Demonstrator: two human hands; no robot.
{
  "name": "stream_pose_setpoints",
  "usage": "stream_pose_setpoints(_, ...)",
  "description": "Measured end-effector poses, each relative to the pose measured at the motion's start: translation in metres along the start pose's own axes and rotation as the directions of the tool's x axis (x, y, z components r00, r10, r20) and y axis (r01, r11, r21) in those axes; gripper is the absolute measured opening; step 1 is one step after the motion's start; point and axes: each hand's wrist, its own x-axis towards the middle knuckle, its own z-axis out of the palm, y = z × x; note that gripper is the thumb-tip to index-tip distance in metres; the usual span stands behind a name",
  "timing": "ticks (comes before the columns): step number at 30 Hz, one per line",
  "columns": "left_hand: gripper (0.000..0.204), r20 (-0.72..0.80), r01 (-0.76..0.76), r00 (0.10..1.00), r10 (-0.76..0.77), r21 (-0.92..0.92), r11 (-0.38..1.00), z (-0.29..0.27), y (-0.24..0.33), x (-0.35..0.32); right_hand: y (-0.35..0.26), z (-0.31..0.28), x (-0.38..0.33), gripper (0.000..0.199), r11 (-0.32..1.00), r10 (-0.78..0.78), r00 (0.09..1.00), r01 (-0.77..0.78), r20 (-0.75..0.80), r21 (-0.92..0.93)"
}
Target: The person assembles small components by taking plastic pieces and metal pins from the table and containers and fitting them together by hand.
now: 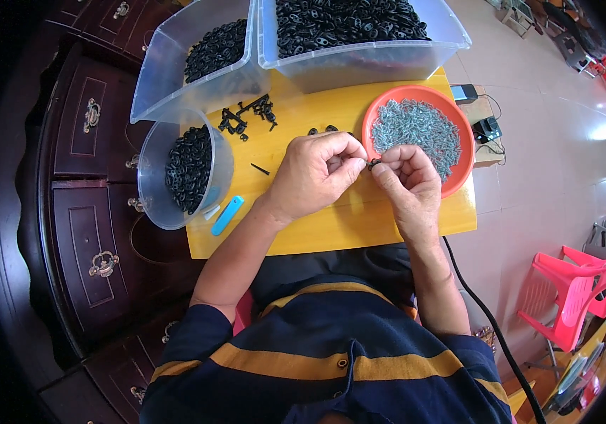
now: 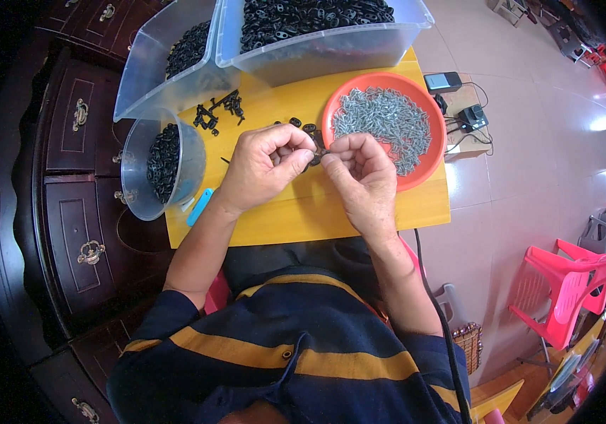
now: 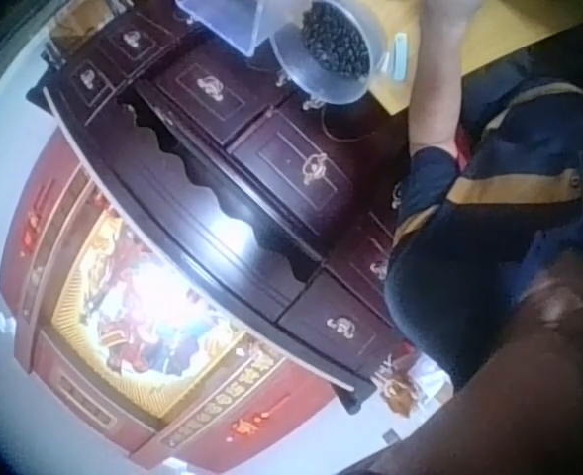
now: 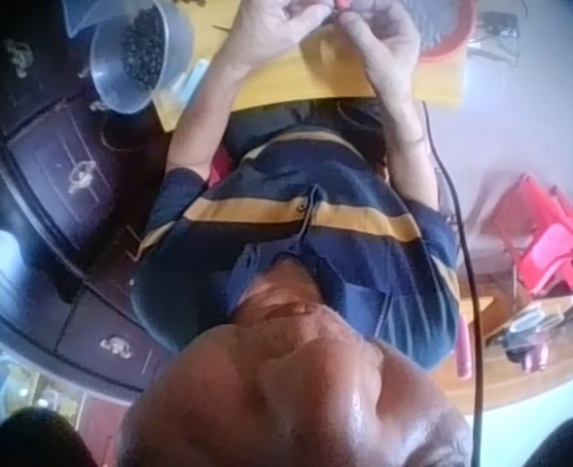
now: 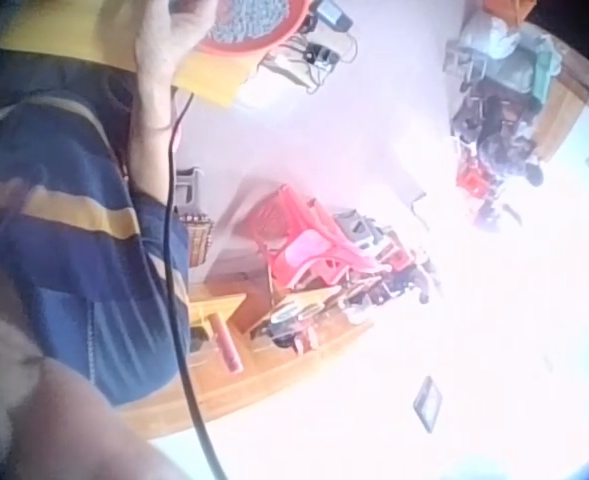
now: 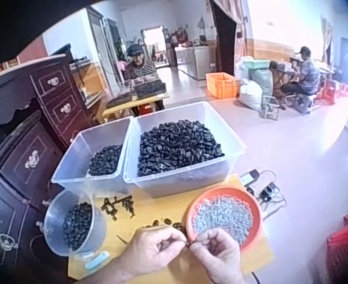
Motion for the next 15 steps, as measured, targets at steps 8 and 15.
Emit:
stream_pose_setpoints(8,0.004,-0.005,-0.017,1.000,0.017,0.044,0.999,0.0028,-0.0007,0.0013,0.0014,-0.0024,0.0000,0.016,0.994,-0.044,0.999,0.045,0.016,-0.099)
stream_pose_setpoints(15,0.004,-0.017,-0.066,0.998,0.067,0.055,0.996,0.0075,-0.0025,0.0005,0.0030,-0.0020,-0.0002,0.016,0.988,-0.060,0.998,0.064,0.031,-0.143)
